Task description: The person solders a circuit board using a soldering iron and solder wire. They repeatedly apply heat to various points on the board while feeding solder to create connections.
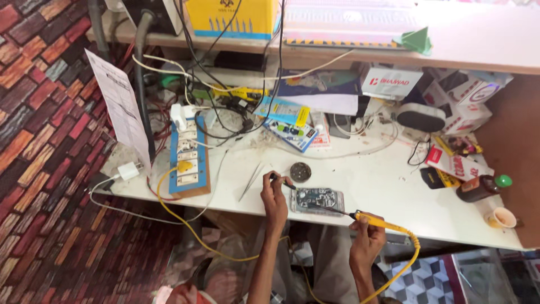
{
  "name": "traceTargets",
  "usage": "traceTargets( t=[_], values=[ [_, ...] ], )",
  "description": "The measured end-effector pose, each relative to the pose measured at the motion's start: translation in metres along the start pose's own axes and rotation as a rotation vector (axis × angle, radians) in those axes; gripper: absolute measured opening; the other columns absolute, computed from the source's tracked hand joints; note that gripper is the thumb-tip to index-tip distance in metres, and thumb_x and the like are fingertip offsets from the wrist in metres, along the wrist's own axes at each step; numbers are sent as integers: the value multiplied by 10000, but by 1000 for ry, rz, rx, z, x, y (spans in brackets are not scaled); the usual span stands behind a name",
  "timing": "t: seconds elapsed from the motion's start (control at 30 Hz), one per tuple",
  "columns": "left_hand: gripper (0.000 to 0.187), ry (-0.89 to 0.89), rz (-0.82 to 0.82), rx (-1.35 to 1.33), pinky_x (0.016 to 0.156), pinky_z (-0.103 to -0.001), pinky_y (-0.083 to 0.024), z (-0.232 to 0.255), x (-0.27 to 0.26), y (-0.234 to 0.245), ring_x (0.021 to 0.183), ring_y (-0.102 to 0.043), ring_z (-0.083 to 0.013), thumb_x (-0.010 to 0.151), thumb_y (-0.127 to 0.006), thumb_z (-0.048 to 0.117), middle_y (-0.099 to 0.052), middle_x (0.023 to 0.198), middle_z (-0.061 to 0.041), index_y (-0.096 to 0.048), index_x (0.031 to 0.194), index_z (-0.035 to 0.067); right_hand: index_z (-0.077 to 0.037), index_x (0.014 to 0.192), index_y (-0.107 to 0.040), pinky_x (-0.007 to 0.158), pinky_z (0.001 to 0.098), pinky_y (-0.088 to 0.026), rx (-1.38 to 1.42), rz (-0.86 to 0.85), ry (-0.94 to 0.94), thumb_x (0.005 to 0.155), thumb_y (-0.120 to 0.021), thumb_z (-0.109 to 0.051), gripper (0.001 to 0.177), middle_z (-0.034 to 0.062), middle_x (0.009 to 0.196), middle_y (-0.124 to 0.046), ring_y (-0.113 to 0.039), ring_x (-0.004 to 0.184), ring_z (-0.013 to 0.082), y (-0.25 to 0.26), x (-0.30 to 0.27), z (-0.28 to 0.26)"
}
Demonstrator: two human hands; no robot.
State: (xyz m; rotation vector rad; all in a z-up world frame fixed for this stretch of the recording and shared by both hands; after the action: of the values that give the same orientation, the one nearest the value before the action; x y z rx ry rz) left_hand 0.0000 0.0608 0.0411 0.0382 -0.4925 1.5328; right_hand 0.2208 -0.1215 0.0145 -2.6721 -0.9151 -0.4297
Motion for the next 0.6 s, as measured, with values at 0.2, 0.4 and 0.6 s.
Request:
traceTargets(
  t=[0.2, 0.4, 0.6],
  values=[
    [132, 86, 24, 42, 539, -250, -304, -6, 2, 3, 589, -387, -61, 1050, -485, 144, -706, 822, -41, -524, 1092, 25, -83, 1131, -520, 532, 265, -456, 178, 17, -168, 1044, -556, -212, 159, 46, 734, -571, -532, 555, 112, -13, 21, 12],
    [147, -3, -20, 31, 542, -250, -285, 4, 2, 1, 601, -349, -36, 1103, -468, 166, -703, 869, -16, -521, 1126, 30, -50, 954, -500, 472, 266, -413, 155, -2, -195, 1100, -542, -226, 233, 41, 751, -548, -475, 520, 98, -26, 36, 23],
    [132, 15, -30, 41, 519, -239, -261, -1, 1, 2, 572, -319, -28, 1097, -480, 155, -710, 898, -15, -517, 1117, 30, -82, 909, -457, 419, 256, -394, 116, 75, -169, 1102, -514, -241, 257, 26, 654, -494, -469, 449, 91, -27, 26, 30]
  ],
)
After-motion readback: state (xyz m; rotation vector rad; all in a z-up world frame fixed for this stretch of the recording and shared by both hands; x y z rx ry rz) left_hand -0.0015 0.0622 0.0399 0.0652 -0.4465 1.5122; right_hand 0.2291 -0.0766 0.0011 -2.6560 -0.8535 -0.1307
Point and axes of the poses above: each hand's wrist, its own x-axis towards the middle knuckle, its own y-axis out of the back of the hand, z = x × y, the point moved 7 cm from there along x, towards the middle knuckle
